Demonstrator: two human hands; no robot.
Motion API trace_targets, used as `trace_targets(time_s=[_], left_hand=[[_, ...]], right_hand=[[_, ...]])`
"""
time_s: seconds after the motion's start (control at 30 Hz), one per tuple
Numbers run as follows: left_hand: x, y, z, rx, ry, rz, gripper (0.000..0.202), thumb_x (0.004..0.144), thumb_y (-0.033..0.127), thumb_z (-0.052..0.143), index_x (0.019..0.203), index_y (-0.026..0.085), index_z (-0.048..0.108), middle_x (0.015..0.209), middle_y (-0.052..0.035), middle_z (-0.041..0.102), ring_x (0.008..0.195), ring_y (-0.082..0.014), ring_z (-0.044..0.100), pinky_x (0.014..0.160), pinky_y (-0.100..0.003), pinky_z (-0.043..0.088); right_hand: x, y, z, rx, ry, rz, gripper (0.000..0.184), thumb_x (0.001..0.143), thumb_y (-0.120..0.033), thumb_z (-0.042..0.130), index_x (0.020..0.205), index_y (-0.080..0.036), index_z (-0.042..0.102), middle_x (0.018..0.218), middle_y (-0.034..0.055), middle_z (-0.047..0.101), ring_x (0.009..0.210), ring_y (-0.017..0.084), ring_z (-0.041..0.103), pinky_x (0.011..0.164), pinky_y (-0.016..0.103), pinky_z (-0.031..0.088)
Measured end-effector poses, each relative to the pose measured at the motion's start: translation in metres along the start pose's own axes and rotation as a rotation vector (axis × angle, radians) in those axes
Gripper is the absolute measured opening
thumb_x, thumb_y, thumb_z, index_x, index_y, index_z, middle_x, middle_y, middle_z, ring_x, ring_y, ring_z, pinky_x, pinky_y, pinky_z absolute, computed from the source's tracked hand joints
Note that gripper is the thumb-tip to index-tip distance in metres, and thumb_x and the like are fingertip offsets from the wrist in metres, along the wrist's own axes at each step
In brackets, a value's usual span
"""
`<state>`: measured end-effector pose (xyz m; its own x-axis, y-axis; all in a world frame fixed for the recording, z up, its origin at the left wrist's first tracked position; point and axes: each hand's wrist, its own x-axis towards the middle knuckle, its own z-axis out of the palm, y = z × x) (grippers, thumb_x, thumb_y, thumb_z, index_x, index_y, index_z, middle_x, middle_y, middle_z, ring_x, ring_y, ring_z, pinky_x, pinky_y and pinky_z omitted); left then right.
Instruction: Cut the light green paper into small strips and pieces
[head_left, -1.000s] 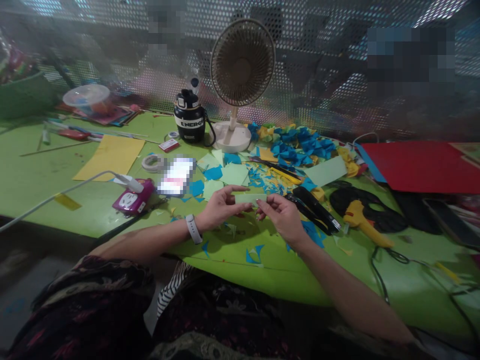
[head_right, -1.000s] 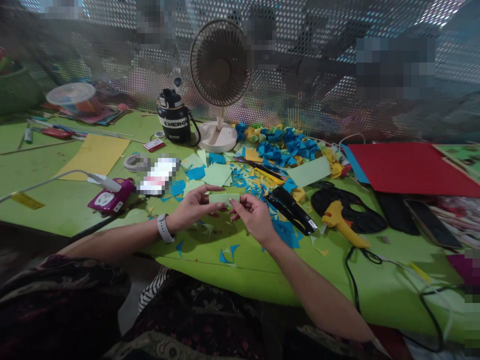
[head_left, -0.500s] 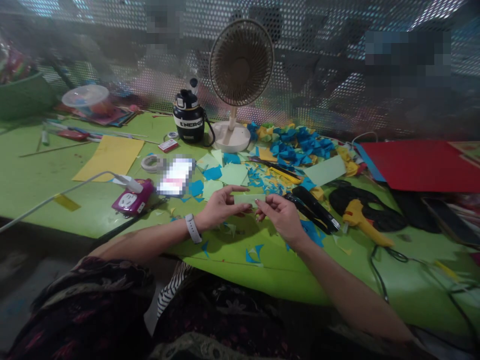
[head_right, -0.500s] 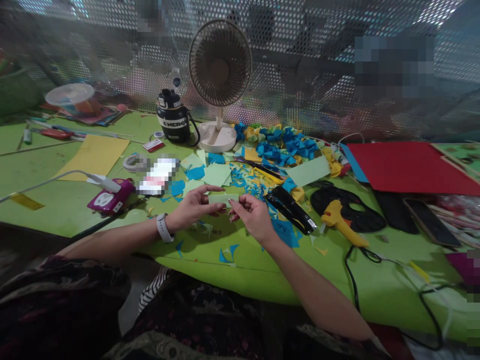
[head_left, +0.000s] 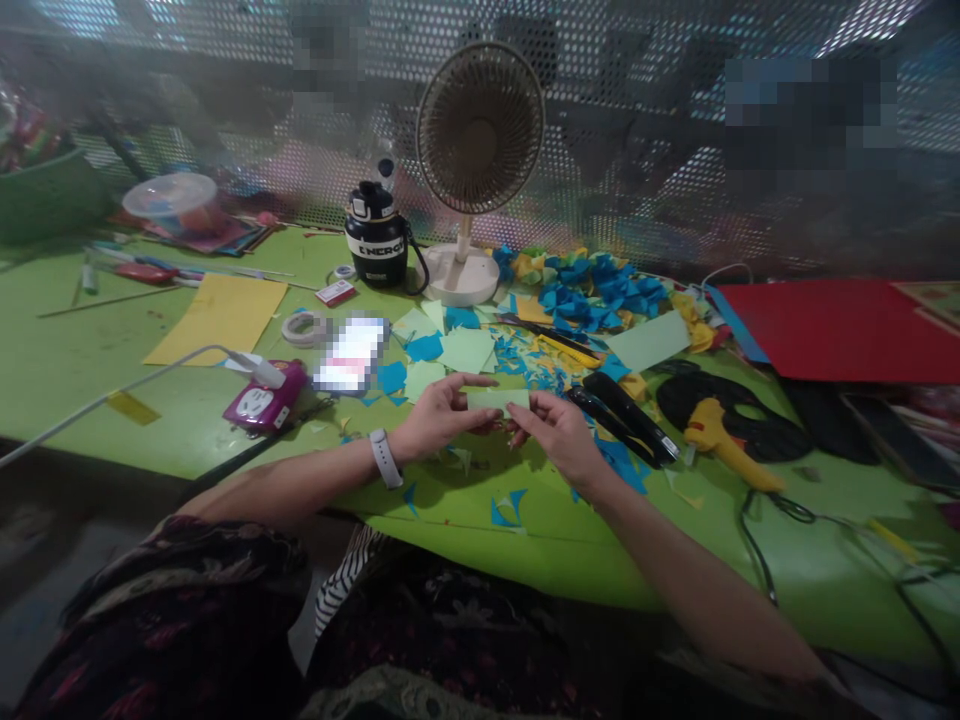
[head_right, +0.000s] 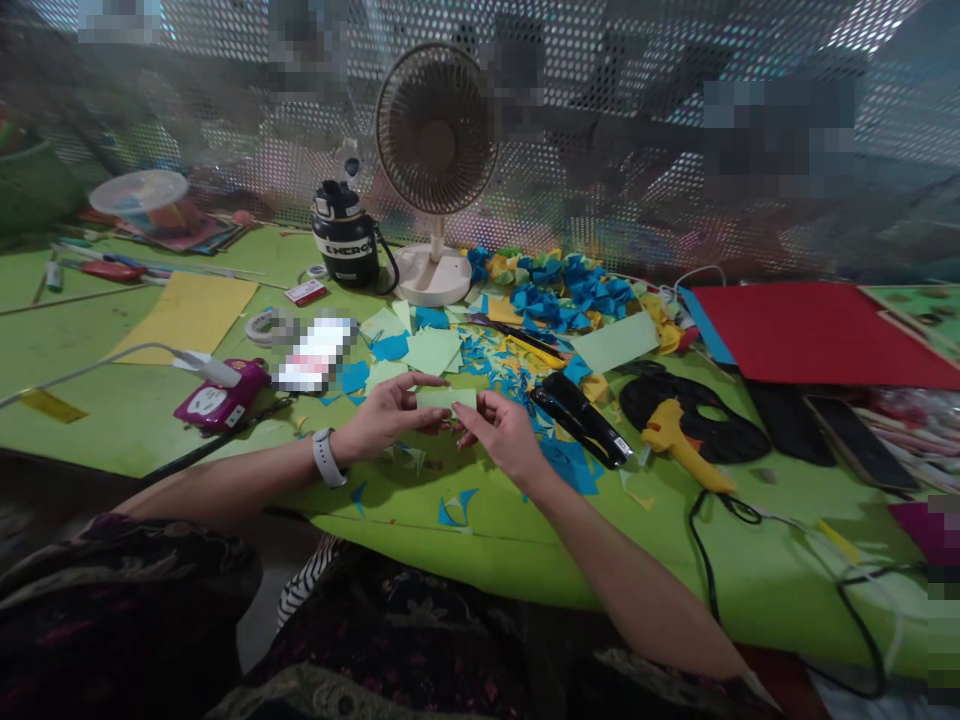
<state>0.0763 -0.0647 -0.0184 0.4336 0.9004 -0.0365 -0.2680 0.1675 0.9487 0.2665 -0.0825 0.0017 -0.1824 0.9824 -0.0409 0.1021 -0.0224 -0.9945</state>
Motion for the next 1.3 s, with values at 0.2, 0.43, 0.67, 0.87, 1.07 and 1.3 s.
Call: trace_targets(time_s=[0.2,0.43,0.67,0.87,1.07,1.3], left_hand=[[0.000,-0.001,0.000,0.012,0.004,-0.026,0.062,0.072,0.030,0.085,0.122,0.009,0.057,0.071,-0.0030,0.073,0.063,-0.0124,0.071,0.070,-0.026,0.061],[0.001,0.005,-0.003,0.263,-0.020,-0.071,0.065,0.072,0.030,0.084,0.127,0.008,0.056,0.060,0.0042,0.065,0.051,-0.0089,0.063,0.062,-0.025,0.059],[0.001,0.010,-0.003,0.249,-0.051,-0.098,0.064,0.074,0.028,0.082,0.129,0.010,0.054,0.063,0.0036,0.065,0.057,-0.0113,0.066,0.063,-0.027,0.059],[0.004,0.013,-0.007,0.145,-0.079,-0.099,0.067,0.075,0.026,0.081,0.134,0.013,0.052,0.058,0.0066,0.060,0.074,-0.0176,0.073,0.067,-0.028,0.060],[0.004,0.018,-0.009,0.121,-0.152,-0.129,0.073,0.077,0.021,0.081,0.140,0.013,0.046,0.075,-0.0029,0.072,0.076,-0.0170,0.073,0.069,-0.027,0.059],[0.003,0.017,-0.009,0.077,-0.166,-0.154,0.075,0.074,0.020,0.084,0.139,0.012,0.048,0.074,-0.0037,0.073,0.067,-0.0150,0.072,0.069,-0.028,0.060]], right_hand=[[0.001,0.002,0.000,-0.034,-0.009,0.054,0.049,0.067,-0.061,0.078,0.063,-0.020,0.053,0.056,-0.0010,0.065,0.045,0.013,0.061,0.047,0.027,0.053],[0.001,0.002,0.000,-0.068,-0.031,0.076,0.048,0.064,-0.060,0.081,0.065,-0.020,0.054,0.053,-0.0032,0.063,0.044,0.012,0.061,0.047,0.025,0.053],[0.002,0.000,-0.001,-0.061,-0.029,0.059,0.050,0.063,-0.062,0.080,0.063,-0.021,0.051,0.053,-0.0031,0.063,0.044,0.013,0.061,0.047,0.026,0.054],[0.004,-0.003,-0.005,-0.009,0.013,0.044,0.048,0.064,-0.060,0.080,0.063,-0.019,0.055,0.054,-0.0015,0.064,0.043,0.012,0.060,0.047,0.026,0.054],[0.004,-0.004,-0.009,0.089,-0.108,0.130,0.041,0.062,-0.048,0.084,0.078,-0.015,0.068,0.057,-0.0004,0.067,0.046,0.012,0.061,0.046,0.024,0.051],[0.003,-0.006,-0.012,0.061,-0.201,0.176,0.039,0.061,-0.045,0.085,0.076,-0.014,0.067,0.058,0.0009,0.068,0.046,0.012,0.062,0.048,0.025,0.052]])
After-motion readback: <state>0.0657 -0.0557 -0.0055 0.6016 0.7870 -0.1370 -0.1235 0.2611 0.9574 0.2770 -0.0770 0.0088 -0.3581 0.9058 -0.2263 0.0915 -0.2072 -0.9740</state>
